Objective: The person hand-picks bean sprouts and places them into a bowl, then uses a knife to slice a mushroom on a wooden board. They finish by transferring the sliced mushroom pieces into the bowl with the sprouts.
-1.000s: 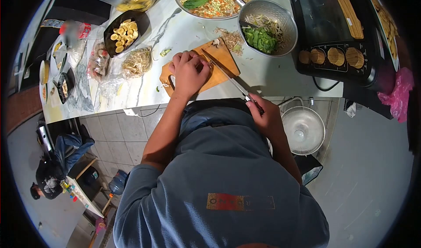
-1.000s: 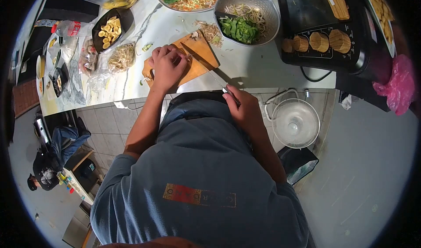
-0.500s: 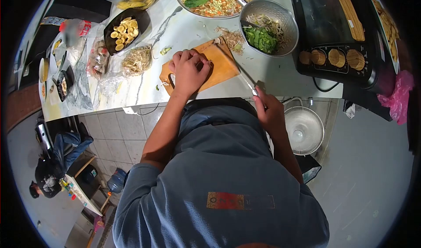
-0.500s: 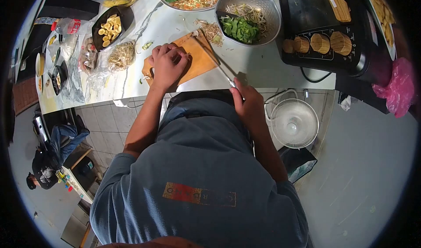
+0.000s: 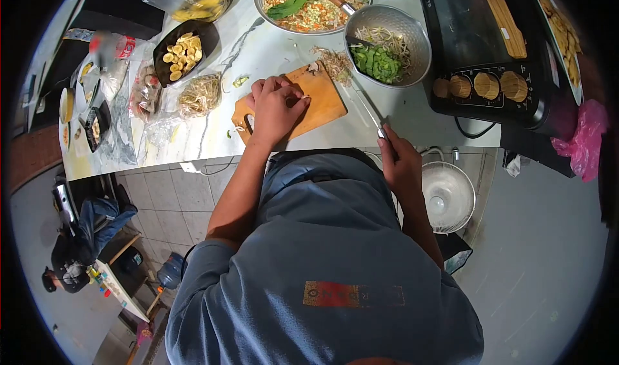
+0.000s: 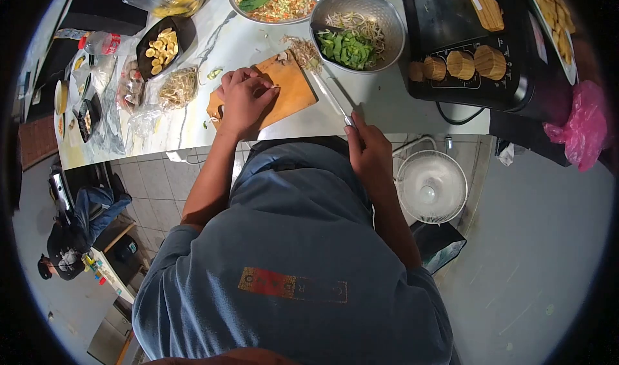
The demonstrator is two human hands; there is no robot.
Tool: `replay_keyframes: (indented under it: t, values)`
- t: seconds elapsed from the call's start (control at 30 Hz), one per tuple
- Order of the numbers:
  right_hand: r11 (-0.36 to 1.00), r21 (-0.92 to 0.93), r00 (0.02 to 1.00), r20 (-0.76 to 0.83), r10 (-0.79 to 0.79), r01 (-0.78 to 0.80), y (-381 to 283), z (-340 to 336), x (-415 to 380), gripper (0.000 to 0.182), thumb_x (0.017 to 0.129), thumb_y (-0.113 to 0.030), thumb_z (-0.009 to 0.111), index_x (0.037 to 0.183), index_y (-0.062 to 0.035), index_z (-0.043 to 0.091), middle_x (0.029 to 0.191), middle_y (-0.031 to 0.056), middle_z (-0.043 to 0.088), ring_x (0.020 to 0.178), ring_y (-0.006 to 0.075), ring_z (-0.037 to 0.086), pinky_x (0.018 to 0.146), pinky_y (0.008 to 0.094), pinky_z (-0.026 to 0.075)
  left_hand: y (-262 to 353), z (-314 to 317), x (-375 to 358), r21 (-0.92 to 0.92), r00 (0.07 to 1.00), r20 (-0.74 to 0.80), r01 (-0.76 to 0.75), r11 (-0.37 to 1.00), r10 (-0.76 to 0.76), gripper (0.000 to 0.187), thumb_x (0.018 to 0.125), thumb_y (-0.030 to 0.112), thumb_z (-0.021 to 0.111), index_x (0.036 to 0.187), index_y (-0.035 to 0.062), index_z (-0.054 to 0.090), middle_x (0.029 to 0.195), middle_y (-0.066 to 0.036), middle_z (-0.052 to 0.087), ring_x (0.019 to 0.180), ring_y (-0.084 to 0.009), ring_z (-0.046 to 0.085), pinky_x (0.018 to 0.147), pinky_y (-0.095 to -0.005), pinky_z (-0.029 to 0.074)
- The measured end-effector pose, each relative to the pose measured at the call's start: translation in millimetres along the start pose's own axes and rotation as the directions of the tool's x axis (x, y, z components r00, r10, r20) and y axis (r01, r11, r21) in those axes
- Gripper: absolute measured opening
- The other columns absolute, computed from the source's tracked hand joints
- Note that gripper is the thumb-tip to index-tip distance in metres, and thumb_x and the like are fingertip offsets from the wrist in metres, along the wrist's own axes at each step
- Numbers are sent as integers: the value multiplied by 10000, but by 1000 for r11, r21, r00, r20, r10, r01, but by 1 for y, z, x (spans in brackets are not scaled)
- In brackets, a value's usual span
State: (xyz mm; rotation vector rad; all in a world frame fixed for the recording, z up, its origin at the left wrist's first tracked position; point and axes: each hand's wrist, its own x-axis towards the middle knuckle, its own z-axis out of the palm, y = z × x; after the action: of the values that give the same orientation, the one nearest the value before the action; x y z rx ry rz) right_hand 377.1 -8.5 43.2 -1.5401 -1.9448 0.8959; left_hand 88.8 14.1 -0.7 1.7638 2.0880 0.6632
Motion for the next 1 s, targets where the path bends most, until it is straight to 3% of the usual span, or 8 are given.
replay_keyframes:
  t: [0.27, 0.33, 0.53, 0.67, 0.73, 0.8, 0.87, 1.0]
  values:
    - [991, 127, 999, -9, 31, -30, 5, -15, -2, 311, 953, -119, 672, 1247, -17, 665, 826, 126, 667, 661, 202, 614, 639, 320, 487, 2, 3, 23, -11, 1000, -14, -17, 1000, 16, 144, 752, 275, 791, 831, 158, 762, 1088, -32, 625, 1128, -294, 463, 946, -453, 303]
    - [983, 169, 997, -23, 73, -68, 4, -22, -6, 314, 950, -117, 675, 1251, -27, 668, 837, 129, 674, 670, 188, 618, 638, 310, 487, 11, -1, 37, -95, 1000, -24, -18, 995, 15, 150, 757, 277, 784, 850, 163, 754, 1063, -23, 640, 1102, -285, 476, 924, -432, 313]
    - [972, 218, 976, -178, 126, -86, 23, -36, -20, 301, 948, -108, 677, 1237, -24, 681, 884, 123, 705, 674, 164, 626, 616, 286, 488, 64, -5, 83, -97, 996, -45, -82, 992, 78, 163, 835, 293, 767, 933, 164, 752, 1072, -26, 684, 1147, -277, 528, 977, -422, 342]
    - [959, 242, 955, -214, 204, -150, 34, -48, -30, 297, 950, -113, 679, 1227, -7, 684, 903, 132, 718, 692, 150, 640, 616, 281, 495, 86, 14, 111, -178, 985, -87, -160, 971, 146, 164, 836, 279, 761, 938, 153, 784, 1062, -18, 708, 1088, -263, 521, 959, -405, 306]
    - [956, 264, 946, -257, 196, -127, 42, -51, -34, 304, 950, -114, 681, 1228, 10, 679, 888, 141, 717, 701, 146, 647, 619, 280, 497, 81, 28, 129, -347, 981, -94, -190, 918, 168, 188, 860, 300, 753, 964, 148, 789, 1112, -23, 717, 1081, -266, 540, 971, -429, 317]
    - [958, 257, 943, -267, 198, -129, 47, -54, -37, 301, 950, -113, 680, 1223, 16, 679, 887, 144, 717, 706, 150, 651, 622, 279, 499, 87, 31, 133, -311, 964, -142, -261, 914, 227, 203, 874, 315, 748, 992, 155, 791, 1151, -35, 716, 1077, -269, 557, 970, -442, 336]
    - [958, 255, 943, -267, 197, -128, 48, -56, -37, 299, 951, -111, 678, 1218, 22, 679, 886, 147, 717, 711, 153, 654, 626, 278, 501, 92, 29, 130, -167, 929, -260, -311, 935, 263, 184, 901, 254, 734, 999, 107, 785, 1008, -66, 749, 906, -252, 665, 881, -357, 486]
    - [957, 261, 962, -205, 181, -124, 41, -59, -31, 293, 947, -105, 676, 1217, 10, 678, 921, 158, 725, 760, 185, 688, 671, 294, 525, 81, 15, 120, 81, 873, -347, -337, 938, 344, 203, 893, 278, 748, 1007, 114, 785, 998, -58, 749, 834, -215, 667, 751, -327, 503]
